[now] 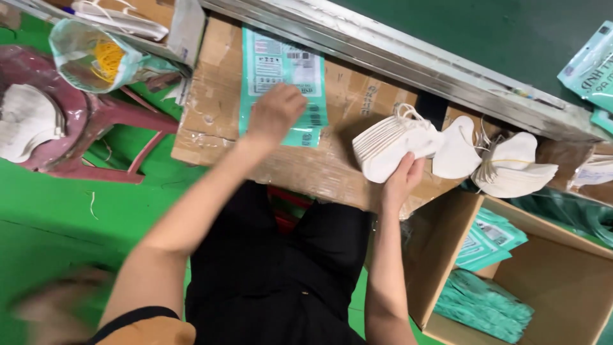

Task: Packing face masks into plastic bags on a conveyor belt.

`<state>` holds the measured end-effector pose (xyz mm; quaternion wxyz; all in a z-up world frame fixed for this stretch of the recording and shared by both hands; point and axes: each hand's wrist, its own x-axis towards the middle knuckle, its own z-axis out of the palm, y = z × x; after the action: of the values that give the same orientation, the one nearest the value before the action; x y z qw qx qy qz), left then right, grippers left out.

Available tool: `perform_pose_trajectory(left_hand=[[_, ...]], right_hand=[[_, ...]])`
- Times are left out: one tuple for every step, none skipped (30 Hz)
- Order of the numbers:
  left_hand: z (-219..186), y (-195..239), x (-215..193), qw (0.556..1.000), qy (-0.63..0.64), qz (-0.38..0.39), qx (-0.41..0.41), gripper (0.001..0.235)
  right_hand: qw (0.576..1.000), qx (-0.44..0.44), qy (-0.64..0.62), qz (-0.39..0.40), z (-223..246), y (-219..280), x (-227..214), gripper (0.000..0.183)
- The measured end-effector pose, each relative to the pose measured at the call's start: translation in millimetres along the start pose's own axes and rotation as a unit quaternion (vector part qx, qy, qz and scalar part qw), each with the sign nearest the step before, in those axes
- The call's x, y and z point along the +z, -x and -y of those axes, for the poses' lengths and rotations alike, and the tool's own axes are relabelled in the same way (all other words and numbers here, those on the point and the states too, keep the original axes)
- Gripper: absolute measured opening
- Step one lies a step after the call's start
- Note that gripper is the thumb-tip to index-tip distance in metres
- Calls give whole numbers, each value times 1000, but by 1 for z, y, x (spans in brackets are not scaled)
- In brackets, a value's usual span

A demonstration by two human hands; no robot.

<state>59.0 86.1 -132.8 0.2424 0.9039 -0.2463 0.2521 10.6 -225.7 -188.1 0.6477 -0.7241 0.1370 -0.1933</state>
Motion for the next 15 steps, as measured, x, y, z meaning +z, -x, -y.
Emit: perform_pose_trajectory(left_hand=[[12,-6,-3,999,18,16,-34,24],[25,-11,-6,997,36,31,-69,15],[33,-9,3,996,35,26,-73,15],[42,-8,12,996,13,60,-59,8],[49,-3,21,994,-9,97,-47,4],[50,-6,28,994,-8,94,-53,4],[50,-6,34,991,-60,115,-7,3],[50,-6,39,983,-112,137,40,8],[45,-11,41,984,-115,135,29,8],[41,-15,43,991,84,99,-43,8],[39,-10,39,953,272,53,-124,10],[31,-9,51,952,264,46,-147,10],[23,-3,62,962,230,-1,-149,21],[17,1,74,969,193,-46,-149,35],[1,4,67,966,182,-55,-173,35]], right_hand=[[995,11,-92,40,21,-3,10,35],[980,23,-181,80,42,-5,22,40],[980,21,-179,85,38,-11,27,40],[971,46,-204,112,33,-16,33,42],[961,75,-227,138,28,-19,38,43],[961,75,-223,143,40,-20,48,43],[956,128,-211,157,52,-19,58,43],[948,181,-198,171,64,-17,69,42],[947,183,-194,181,50,-24,72,42],[954,158,-150,207,37,-30,76,40],[953,140,-107,245,21,-31,86,38],[946,150,-103,267,35,-30,89,38],[963,86,-37,253,48,-27,92,36],[971,18,26,239,60,-25,98,34],[964,22,29,265,57,-28,89,34]])
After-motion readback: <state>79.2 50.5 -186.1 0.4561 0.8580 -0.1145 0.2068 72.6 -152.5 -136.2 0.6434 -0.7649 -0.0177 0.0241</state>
